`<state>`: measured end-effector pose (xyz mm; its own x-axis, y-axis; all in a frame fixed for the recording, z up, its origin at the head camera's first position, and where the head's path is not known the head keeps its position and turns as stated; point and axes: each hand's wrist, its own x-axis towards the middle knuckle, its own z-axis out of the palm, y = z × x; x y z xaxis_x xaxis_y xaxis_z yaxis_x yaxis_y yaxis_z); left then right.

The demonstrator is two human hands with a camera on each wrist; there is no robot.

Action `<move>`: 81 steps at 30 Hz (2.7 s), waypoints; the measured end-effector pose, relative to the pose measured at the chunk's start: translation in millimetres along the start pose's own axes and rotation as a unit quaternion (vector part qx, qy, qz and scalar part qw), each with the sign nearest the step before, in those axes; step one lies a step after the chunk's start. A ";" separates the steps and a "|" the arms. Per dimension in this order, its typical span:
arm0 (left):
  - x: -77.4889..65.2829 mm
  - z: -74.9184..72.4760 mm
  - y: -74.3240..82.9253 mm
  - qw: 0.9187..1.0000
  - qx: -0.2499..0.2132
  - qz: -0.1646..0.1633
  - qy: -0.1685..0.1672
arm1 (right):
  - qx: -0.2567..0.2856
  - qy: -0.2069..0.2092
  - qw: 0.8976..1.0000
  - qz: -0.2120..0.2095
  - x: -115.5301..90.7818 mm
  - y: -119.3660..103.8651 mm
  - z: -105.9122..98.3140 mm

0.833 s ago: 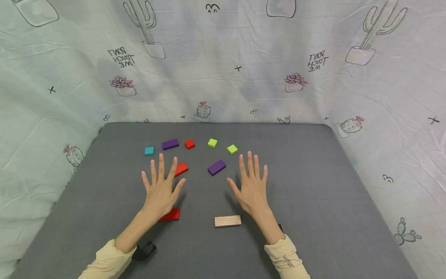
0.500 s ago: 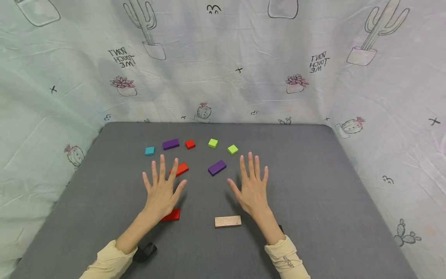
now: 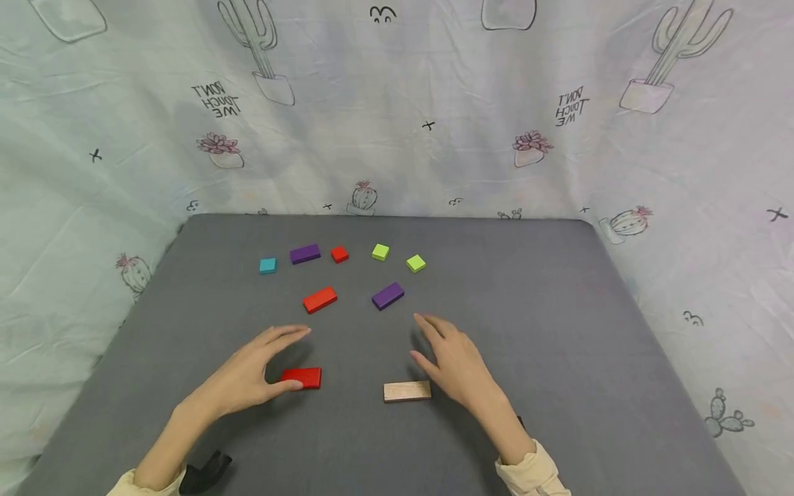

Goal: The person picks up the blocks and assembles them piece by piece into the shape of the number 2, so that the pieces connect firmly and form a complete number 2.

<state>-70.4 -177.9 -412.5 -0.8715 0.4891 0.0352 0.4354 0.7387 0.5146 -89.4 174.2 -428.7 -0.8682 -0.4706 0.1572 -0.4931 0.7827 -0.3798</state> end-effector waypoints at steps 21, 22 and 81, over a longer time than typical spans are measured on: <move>1.2 21.0 -33.7 0.997 -0.036 0.072 0.021 | 0.068 -0.104 0.986 -0.106 -19.0 -6.6 18.9; 1.6 19.9 -34.9 0.997 -0.034 0.072 0.021 | 0.070 -0.104 0.986 -0.107 -19.1 -6.4 18.5; 7.2 22.7 -27.6 0.996 -0.085 0.004 -0.039 | 0.118 -0.127 0.967 -0.189 69.6 -31.0 8.6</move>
<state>-83.6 -184.2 -445.9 -0.8451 0.5341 -0.0235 0.3916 0.6483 0.6530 -134.0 113.7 -413.9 -0.5730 -0.8123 0.1082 -0.7195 0.4355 -0.5410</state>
